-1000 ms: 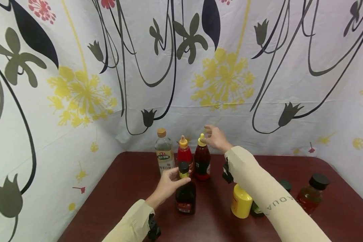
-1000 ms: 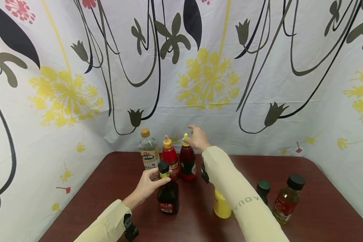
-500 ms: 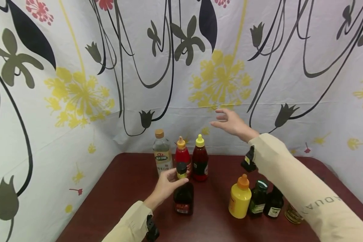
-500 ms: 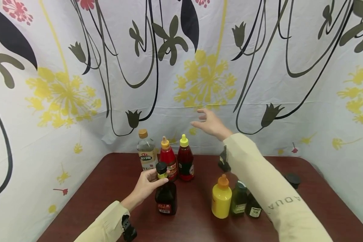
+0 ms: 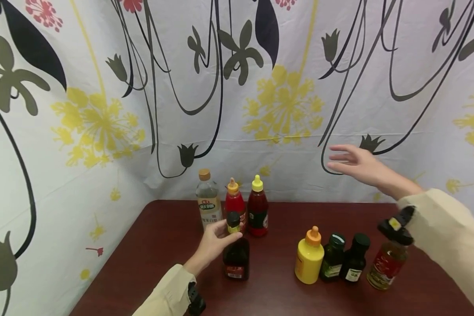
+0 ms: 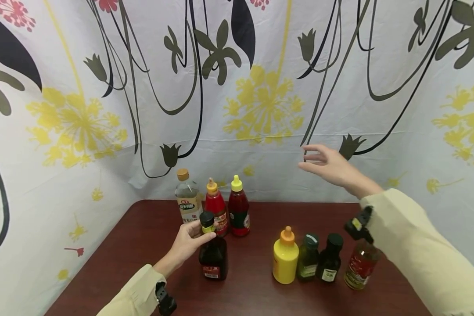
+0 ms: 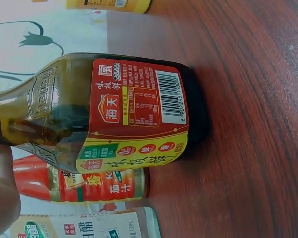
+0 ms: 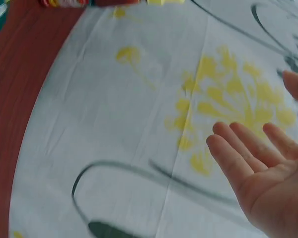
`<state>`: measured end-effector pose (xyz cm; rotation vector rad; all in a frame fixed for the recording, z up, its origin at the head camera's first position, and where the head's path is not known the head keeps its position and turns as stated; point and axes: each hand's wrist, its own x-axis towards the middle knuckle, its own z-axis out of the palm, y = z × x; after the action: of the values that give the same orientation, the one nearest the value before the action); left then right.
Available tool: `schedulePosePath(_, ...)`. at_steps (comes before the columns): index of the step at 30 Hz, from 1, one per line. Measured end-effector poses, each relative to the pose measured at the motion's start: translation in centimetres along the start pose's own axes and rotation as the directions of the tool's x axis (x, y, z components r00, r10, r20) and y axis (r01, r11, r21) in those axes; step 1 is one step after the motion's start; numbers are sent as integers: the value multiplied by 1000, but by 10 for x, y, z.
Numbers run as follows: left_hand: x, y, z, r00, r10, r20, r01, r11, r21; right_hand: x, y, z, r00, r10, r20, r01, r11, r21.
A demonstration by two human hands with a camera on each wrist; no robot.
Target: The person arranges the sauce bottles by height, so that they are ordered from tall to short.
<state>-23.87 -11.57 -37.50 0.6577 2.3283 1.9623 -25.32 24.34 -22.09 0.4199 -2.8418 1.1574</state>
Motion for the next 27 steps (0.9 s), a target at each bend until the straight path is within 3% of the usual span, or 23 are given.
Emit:
schedulePosePath(6,2,1,-1,1000,7,23,-7,1000,18,-37,50,-26,999,1,-41,-4,997,-73)
schedulePosePath(10,2,2,-3,999,16,38,-18,999,32,-57,86,-32,998,50,-46,-54,994,-99)
schedulePosePath(14,0,5,-4,999,12,51,-14,999,46,-77,115,-24,989,137,-50,-141,986,-87)
schedulePosePath(18,-1,6,-5,999,9,53,-13,998,68,-99,143,-13,983,175,-52,-177,984,-22)
schedulePosePath(27,-1,9,-2,999,2,48,-5,997,72,-126,169,10,989,126,-74,-127,992,-7)
